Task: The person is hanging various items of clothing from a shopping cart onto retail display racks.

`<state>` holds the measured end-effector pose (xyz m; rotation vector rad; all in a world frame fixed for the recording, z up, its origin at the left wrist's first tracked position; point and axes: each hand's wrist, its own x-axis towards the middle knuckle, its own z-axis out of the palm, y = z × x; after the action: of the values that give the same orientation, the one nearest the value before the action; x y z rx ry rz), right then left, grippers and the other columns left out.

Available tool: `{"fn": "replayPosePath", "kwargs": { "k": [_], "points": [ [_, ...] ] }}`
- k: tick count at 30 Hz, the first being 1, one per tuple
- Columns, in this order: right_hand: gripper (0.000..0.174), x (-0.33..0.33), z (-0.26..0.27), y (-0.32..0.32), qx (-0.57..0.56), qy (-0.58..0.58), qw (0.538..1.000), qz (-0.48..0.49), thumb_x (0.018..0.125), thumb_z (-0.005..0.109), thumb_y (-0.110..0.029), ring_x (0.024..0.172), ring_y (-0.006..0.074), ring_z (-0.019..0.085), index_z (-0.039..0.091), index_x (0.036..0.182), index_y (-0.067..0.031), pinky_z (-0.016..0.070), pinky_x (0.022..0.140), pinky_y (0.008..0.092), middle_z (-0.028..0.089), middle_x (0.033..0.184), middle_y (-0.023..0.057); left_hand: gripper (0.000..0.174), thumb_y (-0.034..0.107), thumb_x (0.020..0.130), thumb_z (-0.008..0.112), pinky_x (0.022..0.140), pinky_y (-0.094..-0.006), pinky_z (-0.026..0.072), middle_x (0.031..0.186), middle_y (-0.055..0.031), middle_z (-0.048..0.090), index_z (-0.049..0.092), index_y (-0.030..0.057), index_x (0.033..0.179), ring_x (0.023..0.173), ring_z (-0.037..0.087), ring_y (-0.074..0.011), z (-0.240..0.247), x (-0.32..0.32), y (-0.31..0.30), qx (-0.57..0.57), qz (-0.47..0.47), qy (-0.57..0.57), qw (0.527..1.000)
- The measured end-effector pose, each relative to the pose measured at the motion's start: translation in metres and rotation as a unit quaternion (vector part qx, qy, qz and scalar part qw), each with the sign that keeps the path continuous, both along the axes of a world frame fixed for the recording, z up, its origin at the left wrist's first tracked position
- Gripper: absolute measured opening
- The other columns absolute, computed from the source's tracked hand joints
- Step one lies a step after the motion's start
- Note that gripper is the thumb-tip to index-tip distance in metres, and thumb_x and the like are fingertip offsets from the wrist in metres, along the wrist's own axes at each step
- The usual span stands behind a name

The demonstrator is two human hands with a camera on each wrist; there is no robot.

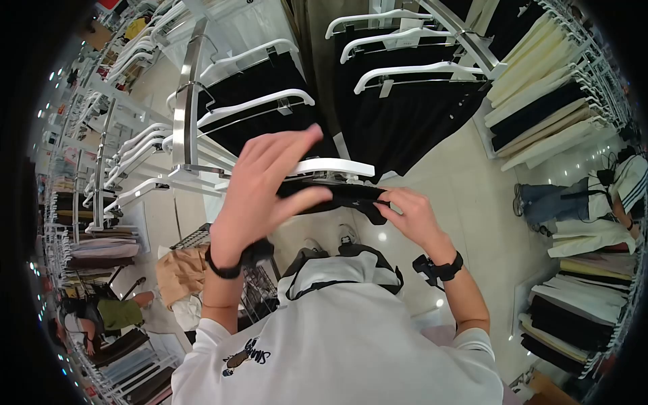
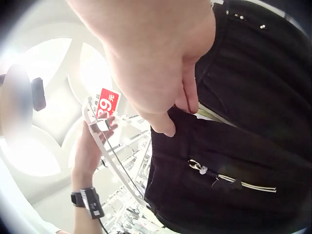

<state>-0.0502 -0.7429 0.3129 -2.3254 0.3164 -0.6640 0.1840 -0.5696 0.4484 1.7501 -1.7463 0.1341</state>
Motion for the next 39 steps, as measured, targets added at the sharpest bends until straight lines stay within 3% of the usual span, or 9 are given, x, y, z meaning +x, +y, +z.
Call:
{"fn": "replayPosePath", "kwargs": {
  "k": [1, 3, 15, 21, 29, 31, 35, 39],
  "points": [
    [0.016, -0.001, 0.001, -0.004, 0.000, -0.007, 1.000, 0.000, 0.083, 0.080, -0.005, 0.083, 0.0277, 0.071, 0.070, 0.095, -0.0009, 0.0559, 0.073, 0.0334, 0.075, 0.097, 0.0120, 0.045, 0.032, 0.084, 0.081, 0.084, -0.0393, 0.0508, 0.105, -0.0088, 0.072, 0.070, 0.0074, 0.120, 0.093, 0.066, -0.0299, 0.000, 0.005, 0.000, 0.115, 0.020, 0.041, 0.992],
    [0.015, 0.000, 0.009, -0.010, 0.082, 0.008, 0.997, 0.000, 0.085, 0.078, -0.005, 0.081, 0.0246, 0.070, 0.071, 0.097, -0.0025, 0.0544, 0.070, 0.0319, 0.075, 0.095, 0.0088, 0.041, 0.031, 0.085, 0.080, 0.079, -0.0396, 0.0508, 0.099, -0.0098, 0.072, 0.070, 0.0084, 0.117, 0.085, 0.065, -0.0313, -0.002, 0.009, 0.000, 0.102, 0.002, 0.034, 0.994],
    [0.019, 0.030, 0.031, -0.013, 0.084, -0.048, 0.994, 0.041, 0.085, 0.079, -0.005, 0.085, 0.0219, 0.071, 0.075, 0.103, -0.0048, 0.0548, 0.073, 0.0307, 0.076, 0.098, 0.0088, 0.028, 0.028, 0.088, 0.077, 0.066, -0.0365, 0.0497, 0.089, -0.0069, 0.067, 0.070, 0.0061, 0.105, 0.076, 0.065, -0.0289, -0.017, 0.015, -0.004, 0.064, -0.007, 0.036, 0.997],
    [0.026, 0.047, 0.026, -0.004, 0.117, -0.071, 0.991, -0.006, 0.085, 0.080, -0.005, 0.084, 0.0209, 0.073, 0.075, 0.110, -0.0034, 0.0551, 0.073, 0.0306, 0.076, 0.098, 0.0120, 0.028, 0.030, 0.089, 0.076, 0.065, -0.0371, 0.0502, 0.088, -0.0053, 0.067, 0.070, 0.0070, 0.102, 0.076, 0.064, -0.0261, -0.022, 0.017, -0.003, 0.066, 0.017, 0.005, 0.998],
    [0.027, 0.052, 0.026, -0.003, 0.130, -0.060, 0.989, 0.027, 0.084, 0.081, -0.004, 0.084, 0.0194, 0.074, 0.074, 0.110, -0.0007, 0.0558, 0.075, 0.0289, 0.076, 0.096, 0.0121, 0.027, 0.032, 0.089, 0.076, 0.064, -0.0361, 0.0506, 0.085, -0.0043, 0.067, 0.072, 0.0070, 0.099, 0.075, 0.064, -0.0239, -0.023, 0.017, -0.003, 0.066, 0.029, -0.002, 0.997],
    [0.022, 0.056, 0.022, -0.001, 0.160, -0.080, 0.984, 0.000, 0.086, 0.077, 0.000, 0.085, 0.0124, 0.071, 0.075, 0.108, 0.0004, 0.0537, 0.077, 0.0257, 0.078, 0.095, 0.0074, 0.027, 0.031, 0.089, 0.076, 0.063, -0.0359, 0.0507, 0.084, -0.0043, 0.067, 0.072, 0.0070, 0.099, 0.075, 0.064, -0.0237, -0.023, 0.018, -0.003, 0.066, 0.030, -0.002, 0.997],
    [0.022, 0.065, 0.026, 0.006, 0.174, -0.084, 0.981, -0.014, 0.087, 0.076, 0.003, 0.087, 0.0105, 0.071, 0.074, 0.109, 0.0025, 0.0534, 0.078, 0.0243, 0.078, 0.096, 0.0061, 0.028, 0.032, 0.088, 0.077, 0.063, -0.0356, 0.0509, 0.083, -0.0043, 0.067, 0.073, 0.0072, 0.099, 0.075, 0.064, -0.0237, -0.027, 0.019, -0.002, 0.063, 0.034, -0.020, 0.997],
    [0.024, 0.074, 0.015, 0.008, 0.266, -0.112, 0.957, -0.001, 0.087, 0.077, 0.000, 0.089, 0.0122, 0.072, 0.073, 0.110, 0.0039, 0.0549, 0.080, 0.0258, 0.078, 0.098, 0.0093, 0.031, 0.035, 0.087, 0.077, 0.068, -0.0358, 0.0515, 0.084, -0.0034, 0.067, 0.073, 0.0079, 0.102, 0.077, 0.064, -0.0226, -0.030, 0.021, -0.001, 0.095, 0.062, -0.024, 0.993]
  ]
}}
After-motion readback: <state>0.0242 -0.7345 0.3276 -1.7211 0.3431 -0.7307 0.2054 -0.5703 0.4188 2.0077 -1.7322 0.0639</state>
